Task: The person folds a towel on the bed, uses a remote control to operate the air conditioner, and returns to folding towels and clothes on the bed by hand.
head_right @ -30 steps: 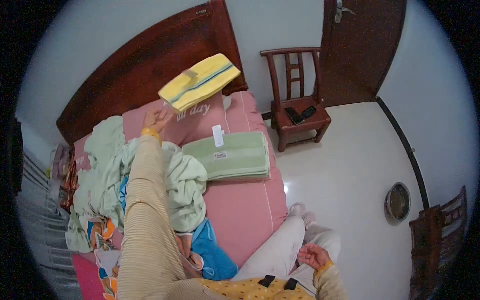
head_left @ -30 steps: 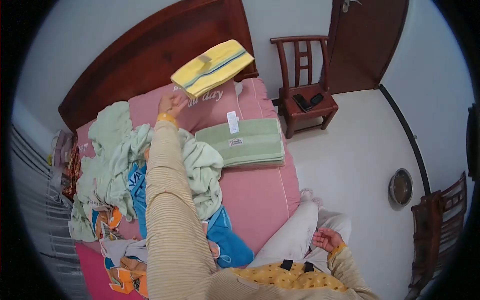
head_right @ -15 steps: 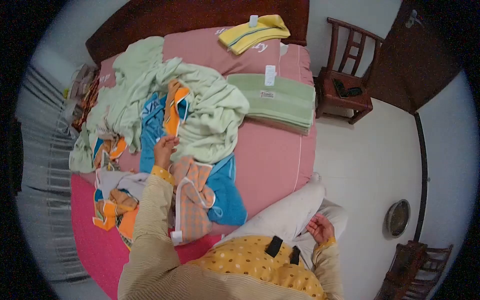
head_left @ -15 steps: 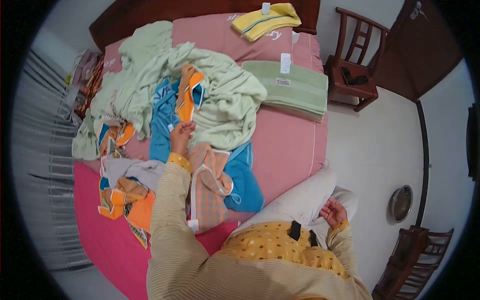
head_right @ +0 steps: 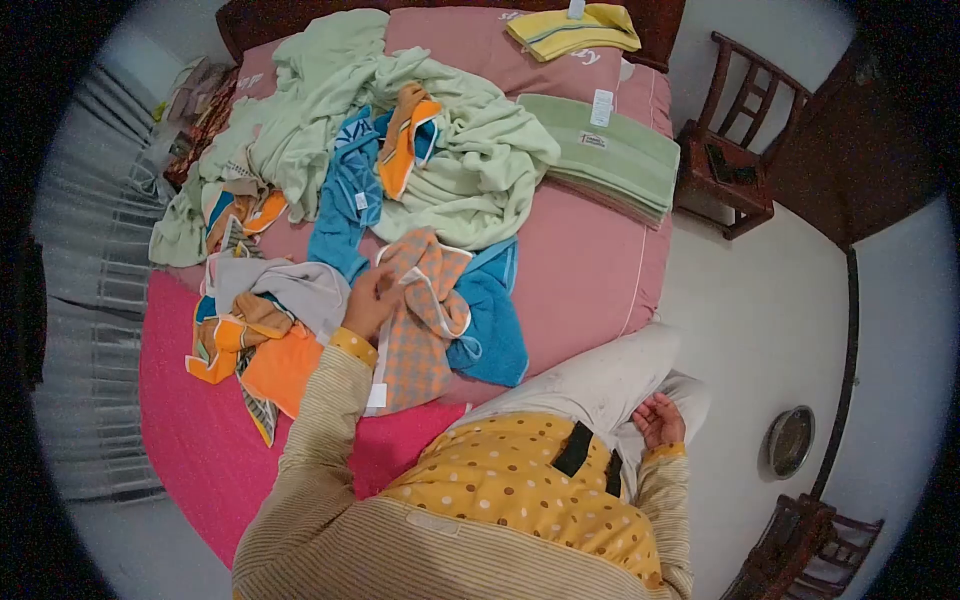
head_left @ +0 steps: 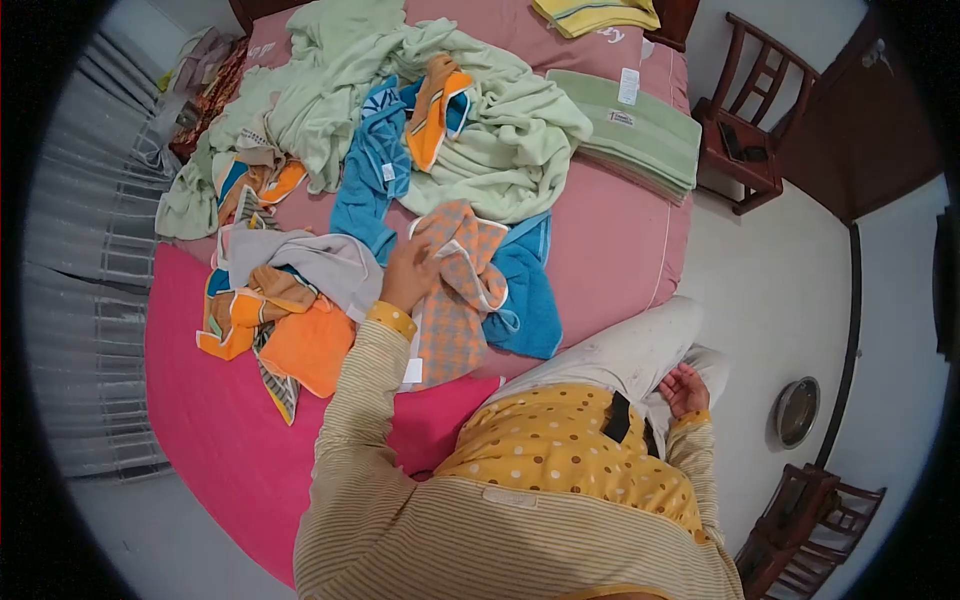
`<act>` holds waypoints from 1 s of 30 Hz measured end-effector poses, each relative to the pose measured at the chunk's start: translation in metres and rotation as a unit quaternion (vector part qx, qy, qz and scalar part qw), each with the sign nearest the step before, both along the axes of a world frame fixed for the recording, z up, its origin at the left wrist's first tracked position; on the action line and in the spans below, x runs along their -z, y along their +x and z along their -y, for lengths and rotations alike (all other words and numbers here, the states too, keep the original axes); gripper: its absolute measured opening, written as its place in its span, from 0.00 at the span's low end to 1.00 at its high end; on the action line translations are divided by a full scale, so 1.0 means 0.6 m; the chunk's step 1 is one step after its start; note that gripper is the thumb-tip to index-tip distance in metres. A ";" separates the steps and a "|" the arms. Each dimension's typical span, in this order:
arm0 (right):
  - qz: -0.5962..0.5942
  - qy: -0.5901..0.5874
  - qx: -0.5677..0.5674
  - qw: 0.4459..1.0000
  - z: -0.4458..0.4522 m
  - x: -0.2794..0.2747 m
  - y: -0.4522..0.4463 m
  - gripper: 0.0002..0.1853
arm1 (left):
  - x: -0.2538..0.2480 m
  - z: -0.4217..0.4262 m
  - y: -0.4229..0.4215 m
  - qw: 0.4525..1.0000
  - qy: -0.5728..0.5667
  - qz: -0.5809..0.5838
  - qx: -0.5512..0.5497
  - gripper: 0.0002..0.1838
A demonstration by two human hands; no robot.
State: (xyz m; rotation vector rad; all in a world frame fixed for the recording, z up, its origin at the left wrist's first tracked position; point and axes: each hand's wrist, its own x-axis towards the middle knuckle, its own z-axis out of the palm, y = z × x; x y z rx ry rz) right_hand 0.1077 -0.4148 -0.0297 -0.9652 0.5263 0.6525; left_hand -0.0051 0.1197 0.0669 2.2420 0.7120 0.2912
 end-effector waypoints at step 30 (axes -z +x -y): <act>0.000 -0.004 -0.017 1.000 0.002 0.016 -0.009 0.12 | -0.057 -0.033 0.000 0.949 -0.007 0.213 -0.233 0.19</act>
